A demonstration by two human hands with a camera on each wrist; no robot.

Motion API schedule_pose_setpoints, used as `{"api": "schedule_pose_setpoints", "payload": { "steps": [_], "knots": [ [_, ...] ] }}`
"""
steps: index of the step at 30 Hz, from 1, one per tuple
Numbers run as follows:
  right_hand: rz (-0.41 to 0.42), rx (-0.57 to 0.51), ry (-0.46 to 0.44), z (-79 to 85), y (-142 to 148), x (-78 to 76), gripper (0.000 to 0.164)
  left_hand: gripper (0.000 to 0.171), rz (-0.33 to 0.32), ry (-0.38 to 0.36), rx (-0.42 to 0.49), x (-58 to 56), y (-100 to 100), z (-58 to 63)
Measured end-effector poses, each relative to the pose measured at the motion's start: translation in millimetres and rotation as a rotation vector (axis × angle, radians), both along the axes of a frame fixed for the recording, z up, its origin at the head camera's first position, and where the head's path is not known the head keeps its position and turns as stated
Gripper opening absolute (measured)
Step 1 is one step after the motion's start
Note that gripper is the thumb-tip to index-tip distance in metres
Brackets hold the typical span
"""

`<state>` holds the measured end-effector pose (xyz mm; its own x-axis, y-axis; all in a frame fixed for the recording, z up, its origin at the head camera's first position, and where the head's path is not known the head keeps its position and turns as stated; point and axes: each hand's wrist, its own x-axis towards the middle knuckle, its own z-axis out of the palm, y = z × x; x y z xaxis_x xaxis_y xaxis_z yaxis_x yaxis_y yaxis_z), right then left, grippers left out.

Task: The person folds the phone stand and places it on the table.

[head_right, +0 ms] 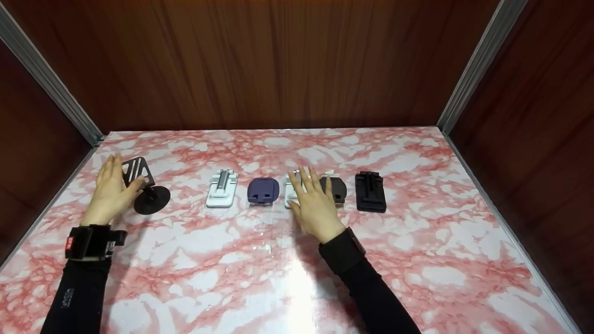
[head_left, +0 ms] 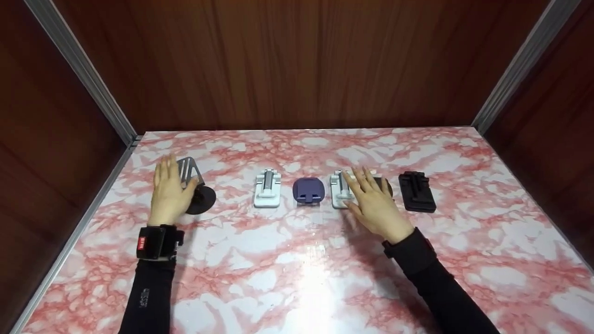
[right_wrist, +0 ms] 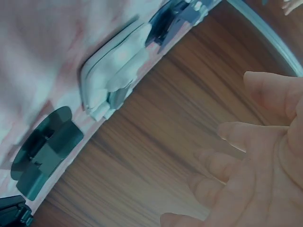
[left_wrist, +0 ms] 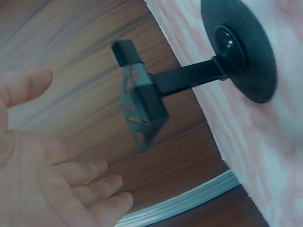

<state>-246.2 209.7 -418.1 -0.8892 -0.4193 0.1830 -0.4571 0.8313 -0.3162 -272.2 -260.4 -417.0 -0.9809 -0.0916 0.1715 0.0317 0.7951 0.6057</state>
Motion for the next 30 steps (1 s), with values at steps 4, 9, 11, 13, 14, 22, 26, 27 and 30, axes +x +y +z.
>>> {"api": "schedule_pose_setpoints", "payload": {
  "steps": [4,9,11,13,14,22,26,27,30],
  "knots": [
    [0.027,0.007,0.003,0.4,-6,3.3,0.067,0.103,0.025,0.061,0.077,-50.1,-53,-67.1],
    [0.058,0.011,0.020,-1.7,-11,6.5,0.066,0.107,0.044,0.044,0.126,-85.0,-94,-115.3],
    [0.062,0.012,0.020,-2.1,-12,7.2,0.065,0.099,0.036,-0.012,0.206,-64.5,-78,-86.9],
    [0.064,0.011,0.020,-2.3,-13,7.3,0.065,0.090,0.033,-0.060,0.289,-40.8,-57,-54.8],
    [0.064,0.011,0.019,-2.3,-13,7.3,0.064,0.085,0.037,-0.082,0.322,-31.9,-49,-42.0],
    [0.072,0.011,0.018,-4.3,-13,7.0,0.064,0.050,0.087,-0.124,0.762,-9.6,-22,-14.9],
    [0.070,0.010,0.014,-4.2,-14,6.9,0.064,0.031,0.086,-0.106,0.894,-11.5,-23,-19.5],
    [0.070,0.008,0.012,-4.2,-14,6.9,0.064,0.029,0.085,-0.103,0.896,-11.5,-24,-20.5],
    [0.072,0.000,0.010,-4.0,-14,6.5,0.063,0.027,0.082,-0.093,0.888,-9.9,-25,-21.7]
  ]
}}
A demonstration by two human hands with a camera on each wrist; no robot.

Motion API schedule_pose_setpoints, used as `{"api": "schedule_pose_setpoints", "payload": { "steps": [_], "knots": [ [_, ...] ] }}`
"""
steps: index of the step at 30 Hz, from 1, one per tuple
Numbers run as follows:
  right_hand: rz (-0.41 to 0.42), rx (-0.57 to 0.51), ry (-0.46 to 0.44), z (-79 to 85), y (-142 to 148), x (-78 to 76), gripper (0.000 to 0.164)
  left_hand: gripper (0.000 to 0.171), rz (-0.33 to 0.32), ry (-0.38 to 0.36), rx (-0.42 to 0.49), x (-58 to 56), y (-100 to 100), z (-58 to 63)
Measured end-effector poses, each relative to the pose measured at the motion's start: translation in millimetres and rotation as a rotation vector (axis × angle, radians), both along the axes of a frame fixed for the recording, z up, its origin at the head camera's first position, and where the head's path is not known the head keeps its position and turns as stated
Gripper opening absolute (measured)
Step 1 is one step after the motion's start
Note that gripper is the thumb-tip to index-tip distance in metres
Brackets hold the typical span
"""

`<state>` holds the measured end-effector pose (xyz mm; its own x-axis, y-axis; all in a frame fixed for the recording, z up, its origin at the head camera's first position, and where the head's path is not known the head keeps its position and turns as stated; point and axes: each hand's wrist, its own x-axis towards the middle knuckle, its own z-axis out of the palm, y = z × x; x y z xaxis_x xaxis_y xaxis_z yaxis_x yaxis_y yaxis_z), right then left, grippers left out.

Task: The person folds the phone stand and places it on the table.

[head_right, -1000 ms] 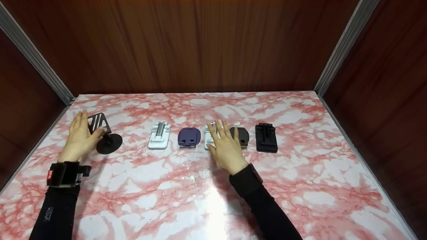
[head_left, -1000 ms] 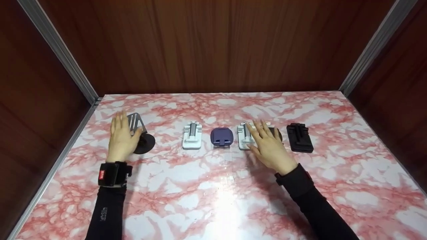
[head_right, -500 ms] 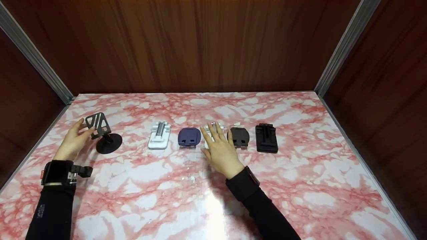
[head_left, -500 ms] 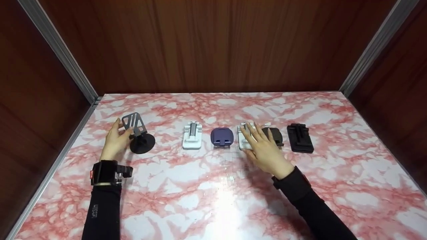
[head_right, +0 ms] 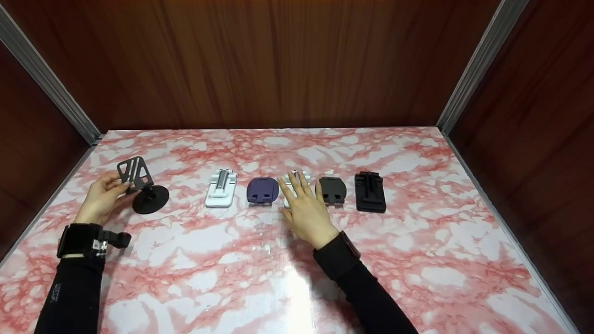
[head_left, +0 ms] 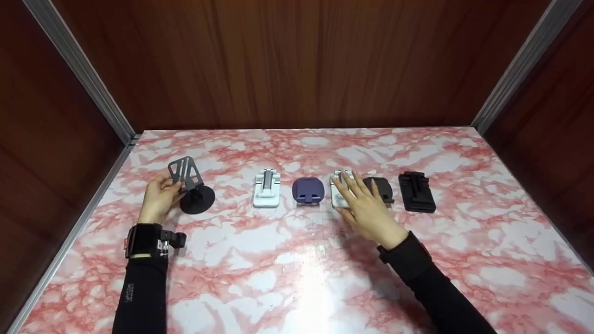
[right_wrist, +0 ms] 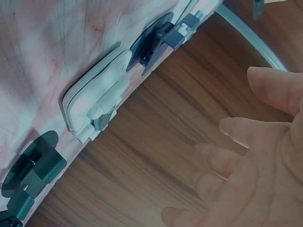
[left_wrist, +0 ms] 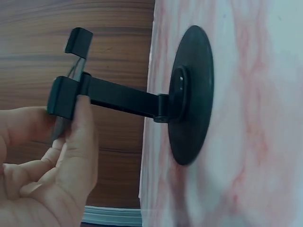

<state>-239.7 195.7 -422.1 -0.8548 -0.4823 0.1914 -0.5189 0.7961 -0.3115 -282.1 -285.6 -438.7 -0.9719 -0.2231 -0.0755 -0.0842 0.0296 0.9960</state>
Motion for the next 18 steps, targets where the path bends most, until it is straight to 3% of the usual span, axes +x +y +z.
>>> {"api": "schedule_pose_setpoints", "payload": {
  "steps": [8,18],
  "knots": [
    [0.002,-0.009,-0.009,-0.1,1,0.2,0.063,0.027,0.050,-0.011,0.001,-1.0,-1,-0.2],
    [0.008,-0.011,-0.007,0.6,3,-0.5,0.063,0.043,0.068,0.028,0.038,1.6,19,18.6]
  ]
}}
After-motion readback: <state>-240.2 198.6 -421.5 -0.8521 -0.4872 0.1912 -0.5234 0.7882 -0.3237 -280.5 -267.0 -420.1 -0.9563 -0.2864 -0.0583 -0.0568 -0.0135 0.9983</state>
